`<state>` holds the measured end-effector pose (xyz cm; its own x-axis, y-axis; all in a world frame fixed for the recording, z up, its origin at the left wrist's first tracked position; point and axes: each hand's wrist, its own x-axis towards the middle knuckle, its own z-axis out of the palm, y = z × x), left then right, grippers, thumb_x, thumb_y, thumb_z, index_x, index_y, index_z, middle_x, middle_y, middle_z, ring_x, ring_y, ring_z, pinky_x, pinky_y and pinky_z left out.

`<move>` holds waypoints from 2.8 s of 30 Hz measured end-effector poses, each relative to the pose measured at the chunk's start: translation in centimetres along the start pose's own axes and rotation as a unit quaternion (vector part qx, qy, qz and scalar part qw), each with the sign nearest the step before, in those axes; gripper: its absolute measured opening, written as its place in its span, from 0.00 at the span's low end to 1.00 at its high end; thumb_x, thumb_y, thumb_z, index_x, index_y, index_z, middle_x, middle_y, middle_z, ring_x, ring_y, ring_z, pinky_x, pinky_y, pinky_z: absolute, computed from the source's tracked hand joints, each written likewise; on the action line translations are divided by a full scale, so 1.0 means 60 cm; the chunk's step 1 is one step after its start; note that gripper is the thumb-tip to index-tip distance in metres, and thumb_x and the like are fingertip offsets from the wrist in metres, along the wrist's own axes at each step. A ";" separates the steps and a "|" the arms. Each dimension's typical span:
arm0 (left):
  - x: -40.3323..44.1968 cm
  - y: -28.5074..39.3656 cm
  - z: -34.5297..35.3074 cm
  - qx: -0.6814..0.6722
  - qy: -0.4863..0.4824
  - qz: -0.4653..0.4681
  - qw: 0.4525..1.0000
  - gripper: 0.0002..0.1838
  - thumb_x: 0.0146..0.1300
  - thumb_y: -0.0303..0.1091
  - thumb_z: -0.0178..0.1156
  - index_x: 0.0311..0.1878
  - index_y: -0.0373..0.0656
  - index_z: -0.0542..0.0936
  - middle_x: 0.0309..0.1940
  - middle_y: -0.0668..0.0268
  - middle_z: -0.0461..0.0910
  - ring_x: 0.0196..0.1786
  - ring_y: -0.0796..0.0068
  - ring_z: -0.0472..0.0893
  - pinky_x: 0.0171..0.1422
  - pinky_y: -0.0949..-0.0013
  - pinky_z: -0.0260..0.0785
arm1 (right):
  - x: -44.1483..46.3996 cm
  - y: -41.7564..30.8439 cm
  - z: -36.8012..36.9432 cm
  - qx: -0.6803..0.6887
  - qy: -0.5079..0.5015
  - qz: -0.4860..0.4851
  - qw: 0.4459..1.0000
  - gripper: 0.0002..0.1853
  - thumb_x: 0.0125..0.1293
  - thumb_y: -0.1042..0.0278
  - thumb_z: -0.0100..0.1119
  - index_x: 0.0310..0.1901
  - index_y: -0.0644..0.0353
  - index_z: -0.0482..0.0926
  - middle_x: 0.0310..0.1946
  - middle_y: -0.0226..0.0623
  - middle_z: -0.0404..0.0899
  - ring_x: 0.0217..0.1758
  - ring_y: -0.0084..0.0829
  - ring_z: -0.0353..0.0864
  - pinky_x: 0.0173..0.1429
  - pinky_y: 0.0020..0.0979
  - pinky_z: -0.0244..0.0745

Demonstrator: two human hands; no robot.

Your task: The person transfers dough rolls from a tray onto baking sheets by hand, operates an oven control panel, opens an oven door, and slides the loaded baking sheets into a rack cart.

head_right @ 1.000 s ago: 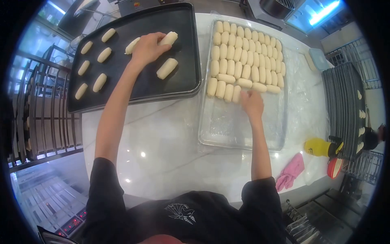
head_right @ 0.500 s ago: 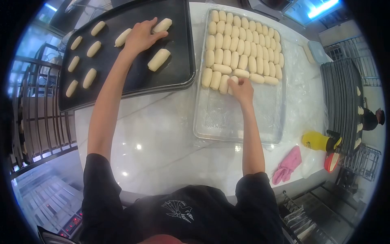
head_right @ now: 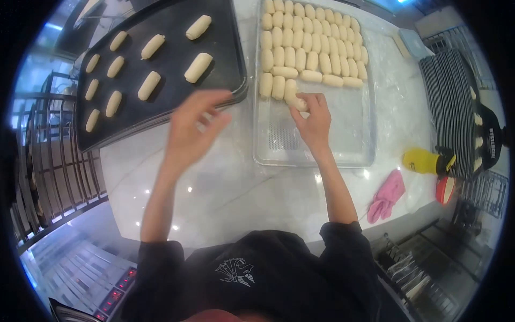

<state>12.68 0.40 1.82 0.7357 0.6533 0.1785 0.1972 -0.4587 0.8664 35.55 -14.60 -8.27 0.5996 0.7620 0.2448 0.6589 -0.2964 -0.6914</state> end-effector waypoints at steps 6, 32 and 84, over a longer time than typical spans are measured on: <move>-0.046 0.053 0.086 0.093 0.039 0.108 0.989 0.27 0.54 0.32 0.70 0.59 0.46 0.77 0.50 0.61 0.78 0.47 0.62 0.80 0.46 0.62 0.76 | -0.023 -0.131 -0.069 0.329 -0.144 0.134 0.923 0.19 0.62 0.76 0.67 0.54 0.66 0.76 0.51 0.37 0.78 0.49 0.28 0.82 0.50 0.25 0.79; 0.400 -0.385 -0.330 0.386 0.055 -0.046 0.920 0.32 0.54 0.50 0.71 0.59 0.44 0.80 0.48 0.55 0.84 0.51 0.58 0.84 0.57 0.62 0.74 | 0.137 0.109 0.103 -0.019 -0.094 0.223 0.970 0.17 0.61 0.54 0.68 0.40 0.62 0.83 0.28 0.30 0.82 0.28 0.19 0.79 0.29 0.24 0.75; -0.007 -0.151 0.328 0.000 -0.042 -0.037 0.998 0.25 0.61 0.29 0.63 0.62 0.40 0.73 0.54 0.57 0.79 0.59 0.60 0.77 0.61 0.59 0.71 | 0.228 -0.130 -0.029 0.373 -0.070 0.141 0.914 0.22 0.71 0.69 0.57 0.64 0.63 0.67 0.50 0.38 0.77 0.49 0.30 0.81 0.57 0.32 0.79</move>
<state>23.34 -7.60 -15.27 0.7713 0.6323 0.0732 0.2541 -0.4113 0.8754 39.38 -2.88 1.67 0.5998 0.7972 -0.0687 -0.0374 -0.0577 -0.9976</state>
